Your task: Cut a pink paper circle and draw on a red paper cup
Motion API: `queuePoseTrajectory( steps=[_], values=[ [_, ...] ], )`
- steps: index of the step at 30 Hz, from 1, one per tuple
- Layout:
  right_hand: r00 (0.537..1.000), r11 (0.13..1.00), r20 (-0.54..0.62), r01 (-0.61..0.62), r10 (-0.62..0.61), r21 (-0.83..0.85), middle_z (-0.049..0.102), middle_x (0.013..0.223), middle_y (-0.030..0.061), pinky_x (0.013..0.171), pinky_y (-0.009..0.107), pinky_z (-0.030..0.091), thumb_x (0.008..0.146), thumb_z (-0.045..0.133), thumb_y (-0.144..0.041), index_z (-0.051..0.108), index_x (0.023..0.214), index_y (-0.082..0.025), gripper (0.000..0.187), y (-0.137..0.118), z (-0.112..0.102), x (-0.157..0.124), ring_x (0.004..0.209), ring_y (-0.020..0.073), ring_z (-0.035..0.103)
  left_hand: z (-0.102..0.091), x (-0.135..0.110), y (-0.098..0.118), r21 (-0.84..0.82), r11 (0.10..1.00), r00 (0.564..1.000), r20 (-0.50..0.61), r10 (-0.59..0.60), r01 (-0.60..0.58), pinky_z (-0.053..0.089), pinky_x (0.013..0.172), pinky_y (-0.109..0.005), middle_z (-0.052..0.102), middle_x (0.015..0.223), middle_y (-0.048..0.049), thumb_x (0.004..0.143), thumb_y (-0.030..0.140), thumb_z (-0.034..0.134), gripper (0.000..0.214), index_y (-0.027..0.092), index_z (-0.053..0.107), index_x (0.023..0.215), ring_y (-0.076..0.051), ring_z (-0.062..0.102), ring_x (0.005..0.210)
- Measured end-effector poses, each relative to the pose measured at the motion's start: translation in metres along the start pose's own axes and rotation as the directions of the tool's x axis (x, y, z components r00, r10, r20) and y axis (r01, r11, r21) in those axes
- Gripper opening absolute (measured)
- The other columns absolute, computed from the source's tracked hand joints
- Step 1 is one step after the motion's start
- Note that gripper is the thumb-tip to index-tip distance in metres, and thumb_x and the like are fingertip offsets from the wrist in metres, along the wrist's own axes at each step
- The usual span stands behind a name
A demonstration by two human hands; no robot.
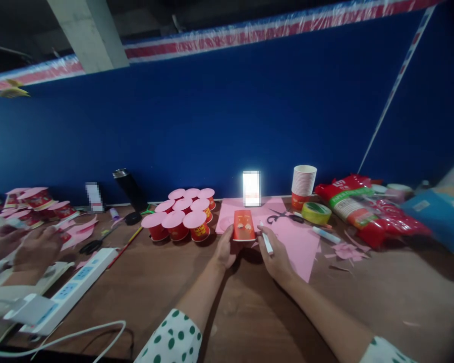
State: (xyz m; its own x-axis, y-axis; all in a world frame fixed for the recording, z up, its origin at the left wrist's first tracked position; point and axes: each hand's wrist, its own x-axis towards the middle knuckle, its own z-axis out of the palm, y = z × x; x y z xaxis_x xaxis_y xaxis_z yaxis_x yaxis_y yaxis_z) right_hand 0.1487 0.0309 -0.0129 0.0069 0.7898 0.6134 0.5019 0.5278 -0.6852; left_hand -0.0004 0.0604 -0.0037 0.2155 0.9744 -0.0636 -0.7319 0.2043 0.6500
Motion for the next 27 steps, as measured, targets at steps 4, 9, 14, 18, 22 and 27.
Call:
queuePoseTrajectory(
  steps=[4, 9, 14, 18, 22, 27],
  values=[
    [1.000, 0.999, 0.006, -0.017, 0.017, -0.031, 0.067, 0.117, 0.0137, 0.089, 0.040, 0.053, 0.093, 0.043, -0.027, 0.054, 0.125, -0.016, 0.035, 0.007, 0.005, 0.000, 0.105, 0.0254, 0.065, -0.006, 0.005, -0.003, 0.048, 0.998, 0.999, -0.008, 0.033, -0.033, 0.050, 0.093, -0.042, 0.072, 0.100, -0.0107, 0.088, 0.031, 0.055, 0.026, 0.011, 0.064, 0.102, -0.025, 0.066, 0.100],
    [1.000, 0.998, 0.002, -0.017, 0.018, -0.062, 0.068, 0.115, 0.0120, 0.084, 0.039, 0.055, 0.092, 0.042, -0.027, 0.055, 0.125, -0.018, 0.036, 0.010, 0.008, 0.001, 0.099, 0.0249, 0.067, -0.009, 0.009, -0.005, 0.065, 0.996, 0.998, -0.010, 0.054, -0.053, 0.052, 0.090, -0.040, 0.073, 0.094, -0.0105, 0.089, 0.030, 0.053, 0.025, 0.010, 0.065, 0.100, -0.023, 0.067, 0.093],
    [1.000, 0.996, 0.004, -0.001, 0.001, -0.085, 0.069, 0.112, 0.0136, 0.084, 0.041, 0.055, 0.092, 0.040, -0.025, 0.056, 0.124, -0.017, 0.036, 0.009, 0.010, 0.002, 0.099, 0.0262, 0.067, -0.009, 0.012, -0.004, 0.068, 0.996, 0.997, -0.051, 0.057, -0.054, 0.053, 0.089, -0.038, 0.073, 0.091, -0.0090, 0.089, 0.031, 0.054, 0.028, 0.011, 0.063, 0.106, -0.021, 0.069, 0.085],
    [0.999, 0.993, 0.036, 0.032, -0.028, -0.111, 0.068, 0.114, 0.0133, 0.087, 0.042, 0.054, 0.090, 0.042, -0.024, 0.057, 0.122, -0.017, 0.036, 0.007, 0.010, 0.002, 0.101, 0.0263, 0.066, -0.009, 0.013, -0.003, 0.066, 0.997, 0.996, -0.078, 0.037, -0.032, 0.052, 0.089, -0.039, 0.072, 0.093, -0.0112, 0.090, 0.033, 0.053, 0.029, 0.010, 0.064, 0.103, -0.022, 0.068, 0.088],
    [0.998, 0.990, 0.050, 0.045, -0.039, -0.133, 0.067, 0.117, 0.0132, 0.090, 0.040, 0.052, 0.088, 0.042, -0.021, 0.056, 0.122, -0.016, 0.036, 0.007, 0.009, 0.003, 0.105, 0.0252, 0.065, -0.007, 0.014, -0.002, 0.069, 0.997, 0.995, -0.102, 0.023, -0.016, 0.052, 0.089, -0.040, 0.072, 0.094, -0.0131, 0.091, 0.033, 0.048, 0.030, 0.009, 0.065, 0.098, -0.023, 0.068, 0.090],
    [0.998, 0.985, 0.062, 0.040, -0.030, -0.165, 0.069, 0.112, 0.0143, 0.086, 0.039, 0.053, 0.086, 0.043, -0.019, 0.056, 0.120, -0.014, 0.037, 0.008, 0.009, 0.002, 0.100, 0.0253, 0.066, -0.004, 0.014, -0.003, 0.077, 0.996, 0.989, -0.133, 0.061, -0.052, 0.053, 0.087, -0.038, 0.072, 0.091, -0.0123, 0.094, 0.030, 0.044, 0.030, 0.009, 0.064, 0.098, -0.021, 0.068, 0.086]
  ],
)
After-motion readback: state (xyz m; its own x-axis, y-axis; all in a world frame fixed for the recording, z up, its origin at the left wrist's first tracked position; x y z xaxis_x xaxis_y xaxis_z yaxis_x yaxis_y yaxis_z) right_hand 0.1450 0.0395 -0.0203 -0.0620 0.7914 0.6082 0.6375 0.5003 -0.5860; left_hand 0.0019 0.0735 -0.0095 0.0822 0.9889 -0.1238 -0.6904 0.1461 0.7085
